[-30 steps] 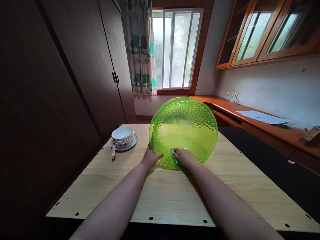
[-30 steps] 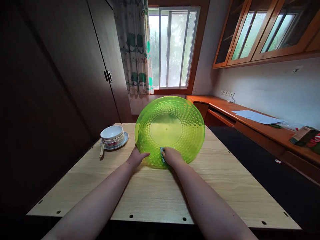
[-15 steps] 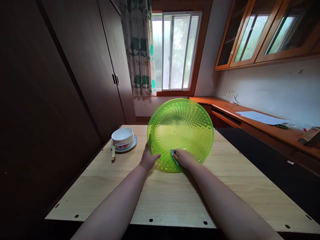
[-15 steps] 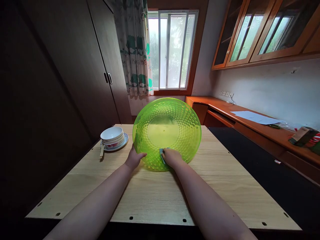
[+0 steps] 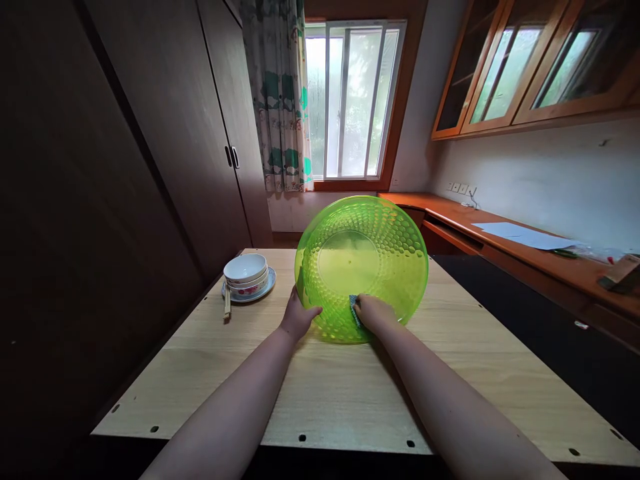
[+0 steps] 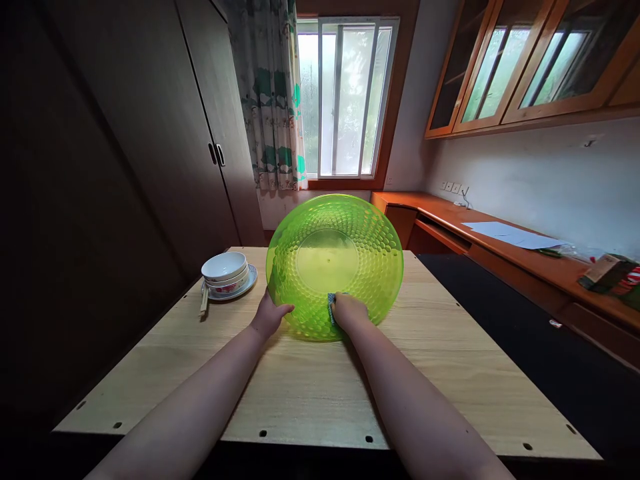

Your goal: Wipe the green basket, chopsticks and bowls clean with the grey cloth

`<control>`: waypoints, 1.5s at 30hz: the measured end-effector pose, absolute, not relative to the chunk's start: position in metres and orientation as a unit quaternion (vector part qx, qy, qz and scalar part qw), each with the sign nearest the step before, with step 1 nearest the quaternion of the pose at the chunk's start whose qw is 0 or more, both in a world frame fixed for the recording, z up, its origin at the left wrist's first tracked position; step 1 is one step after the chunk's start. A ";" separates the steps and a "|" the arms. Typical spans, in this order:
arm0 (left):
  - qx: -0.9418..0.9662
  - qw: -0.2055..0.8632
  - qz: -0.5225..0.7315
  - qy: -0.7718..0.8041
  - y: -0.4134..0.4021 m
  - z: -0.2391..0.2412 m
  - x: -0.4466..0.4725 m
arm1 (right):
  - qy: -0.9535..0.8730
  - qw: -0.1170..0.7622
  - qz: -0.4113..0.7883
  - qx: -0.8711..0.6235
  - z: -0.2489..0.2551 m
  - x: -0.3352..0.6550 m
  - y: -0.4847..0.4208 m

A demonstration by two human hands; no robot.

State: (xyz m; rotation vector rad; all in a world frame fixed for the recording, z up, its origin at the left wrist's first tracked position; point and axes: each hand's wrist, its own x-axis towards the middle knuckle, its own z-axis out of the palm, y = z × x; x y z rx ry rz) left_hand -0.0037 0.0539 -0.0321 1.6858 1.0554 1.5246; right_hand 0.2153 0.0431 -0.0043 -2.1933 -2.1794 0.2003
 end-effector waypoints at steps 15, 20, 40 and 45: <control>0.624 0.313 0.571 0.432 0.054 -0.034 -0.004 | -0.715 0.021 0.061 -0.696 -0.004 0.215 0.042; 0.633 0.307 0.574 0.420 0.052 -0.030 -0.003 | -0.729 0.021 0.051 -0.683 -0.006 0.216 0.043; 0.613 0.419 0.509 0.436 0.055 -0.044 0.006 | -0.757 0.034 0.064 -0.649 -0.008 0.209 0.040; 0.615 0.348 0.551 0.444 0.057 -0.040 0.000 | -0.739 0.039 0.071 -0.668 -0.008 0.212 0.043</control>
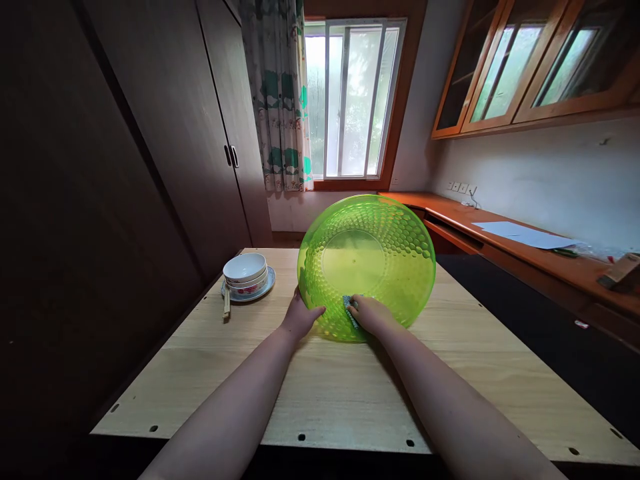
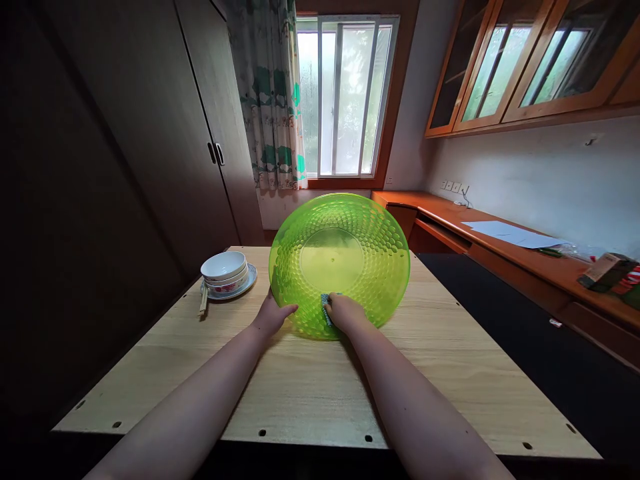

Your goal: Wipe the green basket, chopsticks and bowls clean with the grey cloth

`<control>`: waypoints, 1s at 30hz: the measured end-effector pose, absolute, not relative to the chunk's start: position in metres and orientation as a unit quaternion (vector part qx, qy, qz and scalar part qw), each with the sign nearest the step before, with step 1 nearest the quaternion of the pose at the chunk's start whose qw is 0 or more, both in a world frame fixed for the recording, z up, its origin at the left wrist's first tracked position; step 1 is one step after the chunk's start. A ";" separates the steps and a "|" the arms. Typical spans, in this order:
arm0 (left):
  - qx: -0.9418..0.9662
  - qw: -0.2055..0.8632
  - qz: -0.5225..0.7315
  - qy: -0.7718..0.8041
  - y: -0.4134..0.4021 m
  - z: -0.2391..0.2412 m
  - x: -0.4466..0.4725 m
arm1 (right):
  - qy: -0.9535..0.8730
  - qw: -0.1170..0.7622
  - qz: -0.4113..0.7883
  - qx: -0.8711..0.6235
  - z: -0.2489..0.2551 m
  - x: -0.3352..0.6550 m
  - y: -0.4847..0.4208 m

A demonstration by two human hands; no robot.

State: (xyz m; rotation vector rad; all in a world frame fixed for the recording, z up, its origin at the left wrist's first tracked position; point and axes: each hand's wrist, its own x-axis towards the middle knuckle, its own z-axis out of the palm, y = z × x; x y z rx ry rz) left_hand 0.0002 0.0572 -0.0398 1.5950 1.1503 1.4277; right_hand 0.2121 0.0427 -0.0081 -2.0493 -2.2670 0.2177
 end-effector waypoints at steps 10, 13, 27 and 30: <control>0.633 0.300 0.571 0.429 0.053 -0.033 -0.003 | -0.722 0.015 0.061 -0.689 0.000 0.213 0.039; 0.629 0.301 0.571 0.433 0.055 -0.035 -0.004 | -0.773 0.028 0.076 -0.629 0.001 0.203 0.033; 0.626 0.314 0.577 0.420 0.052 -0.030 -0.001 | -0.727 0.024 0.059 -0.684 -0.004 0.215 0.041; 0.617 0.314 0.579 0.431 0.052 -0.031 -0.001 | -0.764 0.033 0.071 -0.640 -0.006 0.209 0.039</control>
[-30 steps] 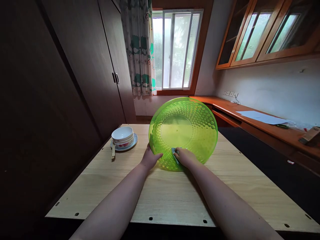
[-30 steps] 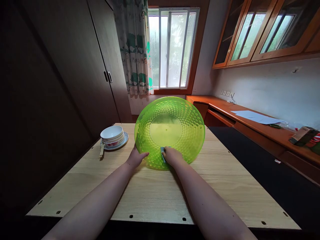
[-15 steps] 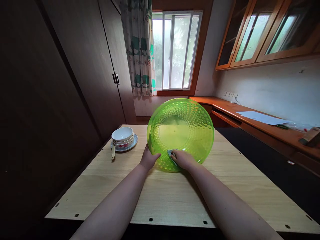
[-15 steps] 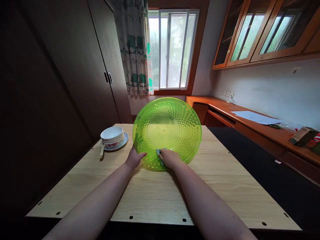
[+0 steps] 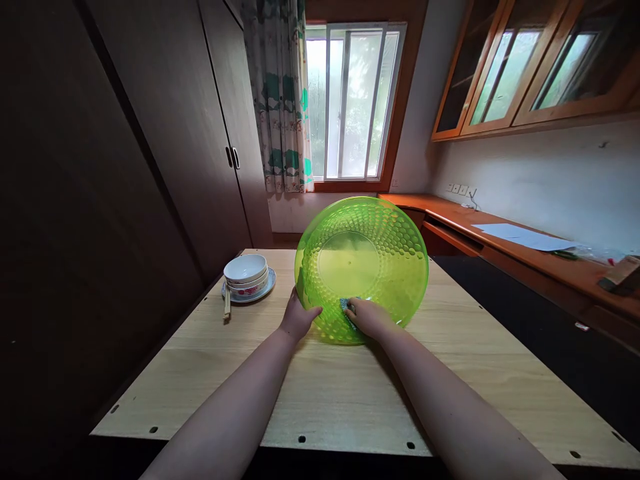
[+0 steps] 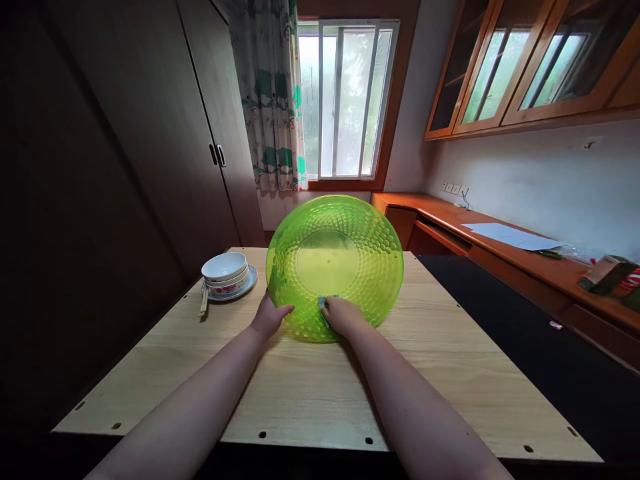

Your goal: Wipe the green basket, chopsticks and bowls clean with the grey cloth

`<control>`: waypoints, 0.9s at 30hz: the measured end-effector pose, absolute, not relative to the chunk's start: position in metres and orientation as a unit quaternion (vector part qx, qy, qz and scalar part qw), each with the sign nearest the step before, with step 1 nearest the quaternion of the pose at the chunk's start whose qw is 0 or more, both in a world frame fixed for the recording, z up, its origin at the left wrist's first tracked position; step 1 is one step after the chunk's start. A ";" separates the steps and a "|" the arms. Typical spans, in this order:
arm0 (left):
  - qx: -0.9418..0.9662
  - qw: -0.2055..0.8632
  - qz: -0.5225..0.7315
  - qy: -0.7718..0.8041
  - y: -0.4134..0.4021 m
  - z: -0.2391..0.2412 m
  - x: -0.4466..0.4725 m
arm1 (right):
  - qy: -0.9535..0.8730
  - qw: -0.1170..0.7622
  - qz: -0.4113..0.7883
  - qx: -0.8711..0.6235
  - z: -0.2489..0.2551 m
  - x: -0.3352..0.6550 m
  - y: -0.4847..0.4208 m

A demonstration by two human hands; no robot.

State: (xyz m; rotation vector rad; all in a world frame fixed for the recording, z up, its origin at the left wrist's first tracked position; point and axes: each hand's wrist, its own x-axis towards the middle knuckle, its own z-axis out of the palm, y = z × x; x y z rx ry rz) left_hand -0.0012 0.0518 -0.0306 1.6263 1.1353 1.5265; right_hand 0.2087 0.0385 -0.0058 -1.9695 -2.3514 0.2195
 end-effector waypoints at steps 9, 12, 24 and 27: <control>0.627 0.307 0.570 0.434 0.052 -0.030 -0.003 | -0.716 0.037 0.062 -0.694 -0.007 0.217 0.044; 0.636 0.303 0.571 0.422 0.053 -0.032 -0.003 | -0.710 0.031 0.065 -0.701 -0.005 0.218 0.045; 0.698 0.315 0.524 0.372 0.055 -0.037 -0.004 | -0.714 0.030 0.065 -0.697 -0.007 0.216 0.046; 0.688 0.291 0.517 0.417 0.057 -0.042 -0.001 | -0.733 0.047 0.067 -0.675 -0.011 0.214 0.046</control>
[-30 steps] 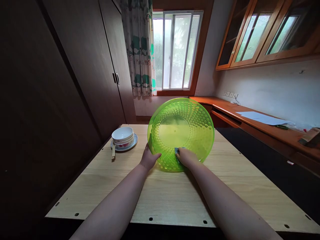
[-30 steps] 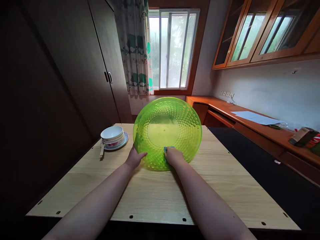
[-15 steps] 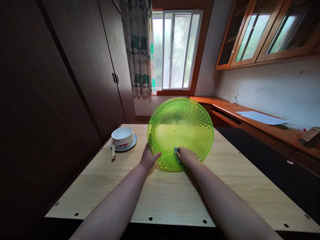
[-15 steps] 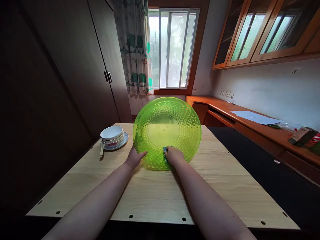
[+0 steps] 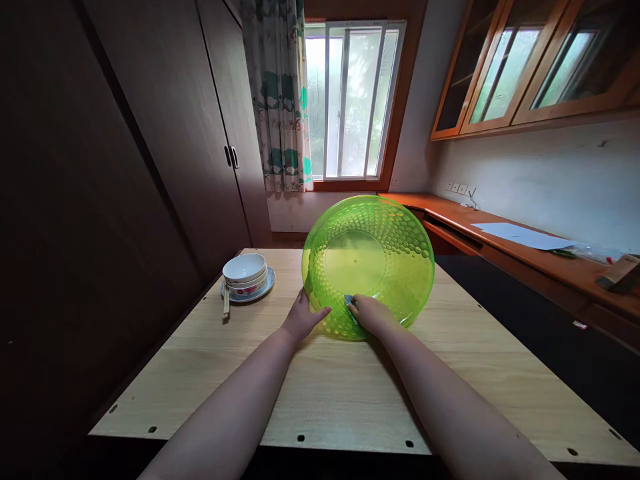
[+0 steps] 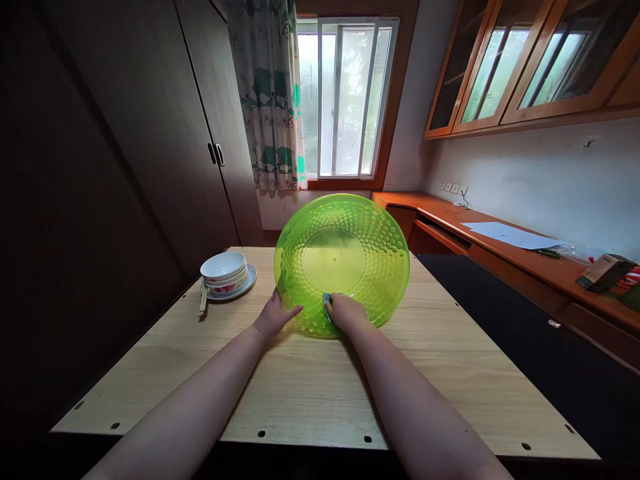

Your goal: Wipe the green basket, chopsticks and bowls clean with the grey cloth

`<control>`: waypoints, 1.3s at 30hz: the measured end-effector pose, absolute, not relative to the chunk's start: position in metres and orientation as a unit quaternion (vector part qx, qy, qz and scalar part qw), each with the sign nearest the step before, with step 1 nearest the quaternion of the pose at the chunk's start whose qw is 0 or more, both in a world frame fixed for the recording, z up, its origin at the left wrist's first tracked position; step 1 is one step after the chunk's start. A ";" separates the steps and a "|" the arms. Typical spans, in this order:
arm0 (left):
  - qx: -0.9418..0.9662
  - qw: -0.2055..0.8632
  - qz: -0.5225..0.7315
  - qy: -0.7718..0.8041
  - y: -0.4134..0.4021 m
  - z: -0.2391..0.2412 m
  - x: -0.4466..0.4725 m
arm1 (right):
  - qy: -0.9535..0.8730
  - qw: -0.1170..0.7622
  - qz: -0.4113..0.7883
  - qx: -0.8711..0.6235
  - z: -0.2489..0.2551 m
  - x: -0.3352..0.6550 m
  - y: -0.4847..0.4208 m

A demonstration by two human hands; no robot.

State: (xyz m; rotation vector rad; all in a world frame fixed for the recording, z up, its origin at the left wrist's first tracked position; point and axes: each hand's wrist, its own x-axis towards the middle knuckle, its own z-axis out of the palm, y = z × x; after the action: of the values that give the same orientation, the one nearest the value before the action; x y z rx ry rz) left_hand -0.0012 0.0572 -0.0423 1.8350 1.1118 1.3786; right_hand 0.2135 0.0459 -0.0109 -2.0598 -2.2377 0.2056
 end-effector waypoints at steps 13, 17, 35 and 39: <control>0.685 0.264 0.547 0.403 0.051 -0.030 -0.003 | -0.687 0.037 0.066 -0.723 -0.007 0.219 0.046; 0.672 0.273 0.548 0.417 0.052 -0.030 -0.004 | -0.733 0.028 0.068 -0.676 -0.006 0.212 0.042; 0.668 0.249 0.547 0.438 0.048 -0.026 -0.003 | -0.749 0.026 0.073 -0.658 -0.007 0.210 0.042; 0.678 0.231 0.543 0.439 0.049 -0.028 -0.002 | -0.778 0.044 0.079 -0.622 -0.005 0.205 0.037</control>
State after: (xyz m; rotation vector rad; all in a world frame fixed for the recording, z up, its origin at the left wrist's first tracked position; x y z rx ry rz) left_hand -0.0018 0.0494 -0.0278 1.8634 1.2074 1.4939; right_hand 0.2047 0.0370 -0.0052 -1.9012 -2.3764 0.2406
